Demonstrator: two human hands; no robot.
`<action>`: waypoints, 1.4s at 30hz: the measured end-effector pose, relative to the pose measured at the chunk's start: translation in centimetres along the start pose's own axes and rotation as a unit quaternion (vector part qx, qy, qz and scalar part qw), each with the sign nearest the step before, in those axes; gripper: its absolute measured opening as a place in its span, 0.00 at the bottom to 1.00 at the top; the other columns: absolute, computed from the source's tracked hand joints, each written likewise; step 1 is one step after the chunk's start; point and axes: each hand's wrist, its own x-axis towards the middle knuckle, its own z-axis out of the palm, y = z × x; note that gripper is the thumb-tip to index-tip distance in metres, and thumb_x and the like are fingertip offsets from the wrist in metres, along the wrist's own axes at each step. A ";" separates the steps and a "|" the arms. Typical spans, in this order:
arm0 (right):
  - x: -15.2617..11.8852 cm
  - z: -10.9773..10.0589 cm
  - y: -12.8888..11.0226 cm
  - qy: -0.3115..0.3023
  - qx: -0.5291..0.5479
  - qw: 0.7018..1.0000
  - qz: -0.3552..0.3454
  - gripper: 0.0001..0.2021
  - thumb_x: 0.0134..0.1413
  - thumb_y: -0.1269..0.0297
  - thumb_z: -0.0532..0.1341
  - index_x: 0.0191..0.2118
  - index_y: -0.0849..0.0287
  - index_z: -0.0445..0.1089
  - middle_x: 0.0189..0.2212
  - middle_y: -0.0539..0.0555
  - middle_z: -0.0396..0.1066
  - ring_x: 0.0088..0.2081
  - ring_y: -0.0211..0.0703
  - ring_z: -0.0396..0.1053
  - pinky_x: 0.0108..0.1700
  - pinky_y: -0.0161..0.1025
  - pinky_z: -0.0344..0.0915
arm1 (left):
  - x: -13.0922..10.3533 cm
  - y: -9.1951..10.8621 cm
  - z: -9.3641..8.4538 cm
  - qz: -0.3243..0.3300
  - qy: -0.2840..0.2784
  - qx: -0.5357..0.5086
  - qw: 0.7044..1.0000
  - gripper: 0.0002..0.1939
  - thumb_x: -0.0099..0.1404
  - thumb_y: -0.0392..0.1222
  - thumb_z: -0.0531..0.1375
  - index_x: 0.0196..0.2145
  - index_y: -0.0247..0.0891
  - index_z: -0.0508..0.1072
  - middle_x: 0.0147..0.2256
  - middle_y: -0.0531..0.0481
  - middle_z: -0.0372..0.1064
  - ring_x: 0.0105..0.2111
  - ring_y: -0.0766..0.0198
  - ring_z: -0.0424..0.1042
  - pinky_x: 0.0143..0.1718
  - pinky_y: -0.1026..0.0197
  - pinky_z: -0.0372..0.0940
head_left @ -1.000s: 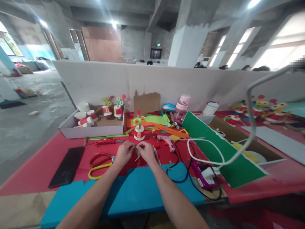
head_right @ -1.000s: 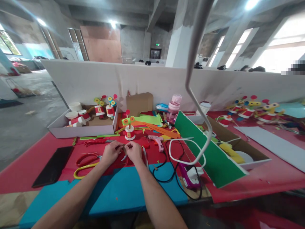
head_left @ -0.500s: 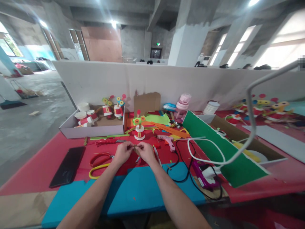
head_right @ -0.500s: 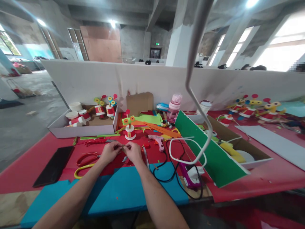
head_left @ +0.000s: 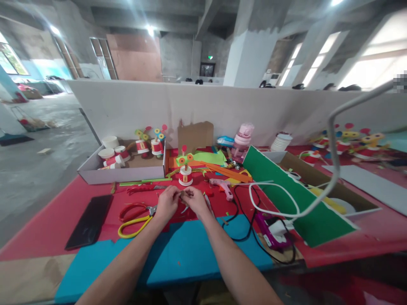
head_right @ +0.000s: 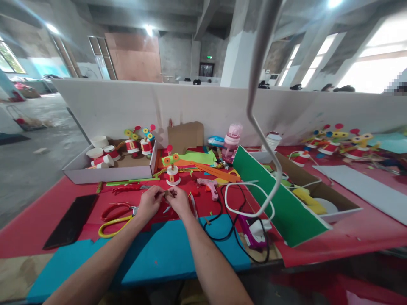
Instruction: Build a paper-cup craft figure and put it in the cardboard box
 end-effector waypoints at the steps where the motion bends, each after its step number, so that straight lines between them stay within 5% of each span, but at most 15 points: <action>1: 0.1 0.0 0.1 -0.006 0.020 1.000 0.006 0.07 0.42 0.60 0.62 0.28 0.57 0.68 0.21 0.48 0.70 0.24 0.39 0.67 0.26 0.34 0.64 | 0.1 -0.2 -0.1 0.003 0.002 -0.014 1.000 0.07 0.61 0.30 0.53 0.28 0.38 0.66 0.28 0.51 0.67 0.31 0.63 0.67 0.33 0.64 0.61; 9: 0.1 0.2 0.4 0.026 0.007 1.000 -0.008 0.05 0.42 0.62 0.60 0.27 0.57 0.68 0.19 0.48 0.68 0.22 0.40 0.66 0.25 0.35 0.63 | 0.1 0.1 -0.1 0.040 -0.031 -0.001 0.999 0.10 0.61 0.28 0.51 0.30 0.38 0.69 0.30 0.49 0.66 0.32 0.64 0.67 0.35 0.63 0.63; 12: 0.1 0.2 0.3 0.019 0.023 1.000 -0.006 0.05 0.41 0.62 0.61 0.27 0.58 0.68 0.20 0.48 0.69 0.24 0.40 0.67 0.27 0.35 0.63 | 0.1 0.6 -1.1 0.036 -0.056 0.058 0.996 0.11 0.64 0.31 0.50 0.38 0.38 0.71 0.37 0.45 0.68 0.35 0.61 0.69 0.37 0.60 0.65; 14: 0.0 0.3 0.2 0.024 0.035 0.999 -0.010 0.06 0.41 0.62 0.62 0.28 0.58 0.69 0.22 0.49 0.71 0.26 0.40 0.68 0.29 0.36 0.63 | -0.2 0.4 -3.3 0.016 -0.055 0.094 0.994 0.15 0.64 0.35 0.53 0.48 0.38 0.68 0.43 0.43 0.68 0.41 0.57 0.70 0.41 0.58 0.65; 17: -0.1 0.3 0.1 0.045 0.022 0.998 -0.028 0.08 0.43 0.61 0.62 0.29 0.59 0.71 0.25 0.50 0.71 0.28 0.41 0.67 0.32 0.36 0.63 | -1.6 -1.5 -9.0 -0.045 -0.010 0.180 0.983 0.22 0.66 0.45 0.53 0.56 0.39 0.63 0.48 0.41 0.68 0.49 0.51 0.67 0.49 0.52 0.63; 21: -0.1 0.5 0.0 0.043 -0.004 0.999 -0.031 0.09 0.44 0.59 0.62 0.30 0.59 0.71 0.26 0.51 0.71 0.29 0.42 0.66 0.31 0.36 0.61 | -5.0 -6.0 -17.1 -0.264 0.038 0.400 0.877 0.31 0.64 0.54 0.51 0.60 0.33 0.58 0.51 0.30 0.64 0.53 0.36 0.61 0.48 0.40 0.60; 24: 0.0 0.6 0.1 0.038 -0.007 0.999 -0.029 0.10 0.44 0.58 0.63 0.30 0.59 0.71 0.26 0.51 0.71 0.29 0.43 0.67 0.32 0.37 0.61 | -7.0 -8.6 -19.9 -0.362 -0.019 0.414 0.835 0.40 0.62 0.62 0.49 0.62 0.30 0.54 0.51 0.24 0.64 0.52 0.31 0.62 0.44 0.40 0.61; 28: 0.2 0.5 0.2 0.052 -0.004 0.998 -0.031 0.10 0.44 0.58 0.63 0.30 0.59 0.71 0.26 0.52 0.71 0.30 0.43 0.67 0.33 0.37 0.62 | -7.3 -9.2 -19.6 -0.381 -0.079 0.406 0.826 0.42 0.58 0.64 0.50 0.62 0.34 0.54 0.50 0.26 0.65 0.50 0.32 0.64 0.43 0.41 0.61; 34: 0.2 0.2 0.2 0.061 0.006 0.998 -0.024 0.09 0.43 0.59 0.63 0.30 0.59 0.71 0.25 0.50 0.70 0.28 0.41 0.66 0.31 0.36 0.60 | -6.2 -8.4 -18.6 -0.419 -0.081 0.415 0.804 0.36 0.57 0.59 0.50 0.59 0.36 0.59 0.50 0.28 0.63 0.51 0.33 0.62 0.43 0.40 0.61; 42: -0.6 0.7 -0.8 -0.047 0.089 0.995 0.017 0.10 0.40 0.60 0.65 0.28 0.60 0.70 0.22 0.48 0.69 0.25 0.37 0.64 0.27 0.33 0.59 | -6.3 -8.1 -18.9 -0.418 -0.068 0.389 0.818 0.40 0.58 0.63 0.49 0.62 0.36 0.54 0.54 0.25 0.60 0.53 0.28 0.59 0.43 0.31 0.58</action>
